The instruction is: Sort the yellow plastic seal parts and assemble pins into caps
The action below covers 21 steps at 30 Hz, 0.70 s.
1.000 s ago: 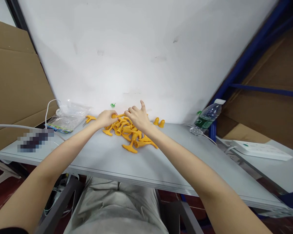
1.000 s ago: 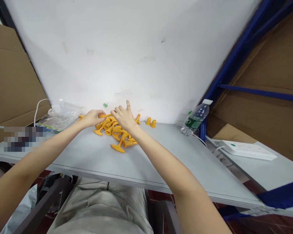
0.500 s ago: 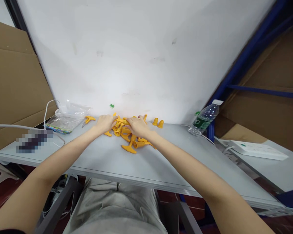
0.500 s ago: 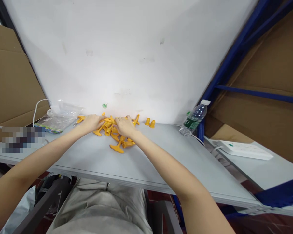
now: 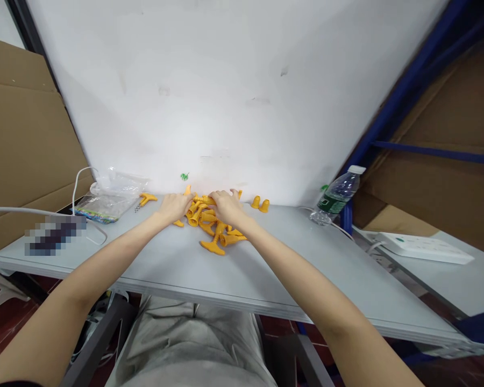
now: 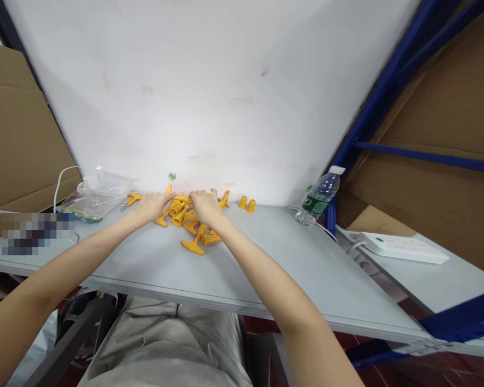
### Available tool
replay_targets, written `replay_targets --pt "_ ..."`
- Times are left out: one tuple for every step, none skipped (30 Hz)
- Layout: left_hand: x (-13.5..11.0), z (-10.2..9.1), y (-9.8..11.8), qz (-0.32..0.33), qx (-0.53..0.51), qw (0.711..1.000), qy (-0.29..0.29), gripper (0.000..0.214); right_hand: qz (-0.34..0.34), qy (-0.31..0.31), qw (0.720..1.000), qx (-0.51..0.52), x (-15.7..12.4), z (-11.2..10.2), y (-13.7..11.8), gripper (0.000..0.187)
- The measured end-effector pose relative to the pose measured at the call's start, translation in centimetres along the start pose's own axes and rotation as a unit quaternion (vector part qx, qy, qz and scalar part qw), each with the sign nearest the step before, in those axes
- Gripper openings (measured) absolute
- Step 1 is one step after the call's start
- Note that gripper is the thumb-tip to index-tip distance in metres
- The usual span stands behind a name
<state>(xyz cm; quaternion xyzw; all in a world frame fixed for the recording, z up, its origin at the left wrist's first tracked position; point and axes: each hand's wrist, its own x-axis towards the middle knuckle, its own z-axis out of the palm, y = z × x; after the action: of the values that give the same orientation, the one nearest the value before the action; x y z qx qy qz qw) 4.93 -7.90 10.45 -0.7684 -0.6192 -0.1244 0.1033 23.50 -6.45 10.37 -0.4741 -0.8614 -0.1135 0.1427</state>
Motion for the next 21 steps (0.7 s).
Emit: replay_targets --pt "0.0 0.0 0.0 0.001 0.007 1.000 0.001 0.038 0.000 0.007 1.000 -0.006 0.0 0.0 -0.1 0.018" --pt "0.1 0.0 0.0 0.003 0.015 1.000 0.001 0.039 0.001 0.014 1.000 -0.012 -0.1 0.0 -0.3 0.018" --pt "0.1 0.0 0.0 0.006 0.021 1.000 0.001 0.039 0.002 0.020 1.000 -0.017 -0.1 0.0 -0.4 0.017" --pt "0.1 0.0 -0.1 0.008 0.027 1.000 0.002 0.039 0.003 0.024 0.999 -0.021 -0.1 0.0 -0.5 0.017" --pt "0.2 0.1 -0.2 0.011 0.031 0.999 0.003 0.039 0.003 0.026 0.999 -0.024 -0.2 0.0 -0.6 0.017" --pt "0.2 0.1 -0.2 0.014 0.035 0.999 0.004 0.040 0.002 0.026 0.999 -0.026 -0.2 0.0 -0.6 0.017" --pt "0.2 0.2 -0.2 0.017 0.040 0.999 0.004 0.039 0.001 0.025 0.999 -0.026 -0.3 0.0 -0.7 0.017" --pt "0.2 0.2 -0.3 0.019 0.046 0.999 0.002 0.039 0.000 0.024 0.999 -0.024 -0.3 0.0 -0.7 0.017" --pt "0.1 0.2 -0.3 0.021 0.052 0.998 -0.001 0.038 0.000 0.021 1.000 -0.018 -0.4 0.0 -0.6 0.017" --pt "0.0 0.2 -0.3 0.024 0.058 0.998 -0.002 0.038 0.001 0.017 1.000 -0.007 -0.4 0.0 -0.5 0.017" --pt "-0.1 0.2 -0.3 0.028 0.063 0.998 0.000 0.037 0.005 0.012 1.000 0.011 -0.5 0.0 -0.4 0.017" --pt "-0.3 0.1 -0.2 0.034 0.066 0.997 0.007 0.036 0.010 0.006 0.999 0.034 -0.5 0.1 -0.3 0.018" --pt "-0.5 0.0 -0.2 0.043 0.067 0.997 0.021 0.035 0.017 0.000 0.998 0.061 -0.6 0.1 -0.1 0.019" --pt "-0.7 -0.1 -0.3 0.057 0.066 0.995 0.039 0.035 0.024 -0.006 0.996 0.089 -0.6 0.2 0.0 0.019" --pt "-0.9 -0.2 -0.3 0.072 0.065 0.994 0.059 0.035 0.029 -0.010 0.993 0.113 -0.6 0.2 0.2 0.020" --pt "-1.0 -0.4 -0.3 0.088 0.063 0.991 0.079 0.034 0.034 -0.014 0.991 0.132 -0.6 0.2 0.3 0.020" --pt "-1.1 -0.5 -0.3 0.104 0.059 0.988 0.096 0.033 0.038 -0.017 0.989 0.145 -0.7 0.2 0.4 0.020" --pt "-1.2 -0.5 -0.3 0.119 0.055 0.985 0.110 0.031 0.042 -0.021 0.987 0.153 -0.7 0.2 0.4 0.020" --pt "-1.3 -0.6 -0.3 0.132 0.049 0.983 0.118 0.029 0.044 -0.025 0.986 0.156 -0.7 0.1 0.5 0.020" --pt "-1.2 -0.6 -0.3 0.140 0.042 0.982 0.121 0.028 0.045 -0.028 0.987 0.154 -0.7 -0.1 0.4 0.021" --pt "-1.2 -0.5 -0.3 0.142 0.032 0.982 0.119 0.027 0.043 -0.032 0.988 0.147 -0.7 -0.3 0.4 0.021"
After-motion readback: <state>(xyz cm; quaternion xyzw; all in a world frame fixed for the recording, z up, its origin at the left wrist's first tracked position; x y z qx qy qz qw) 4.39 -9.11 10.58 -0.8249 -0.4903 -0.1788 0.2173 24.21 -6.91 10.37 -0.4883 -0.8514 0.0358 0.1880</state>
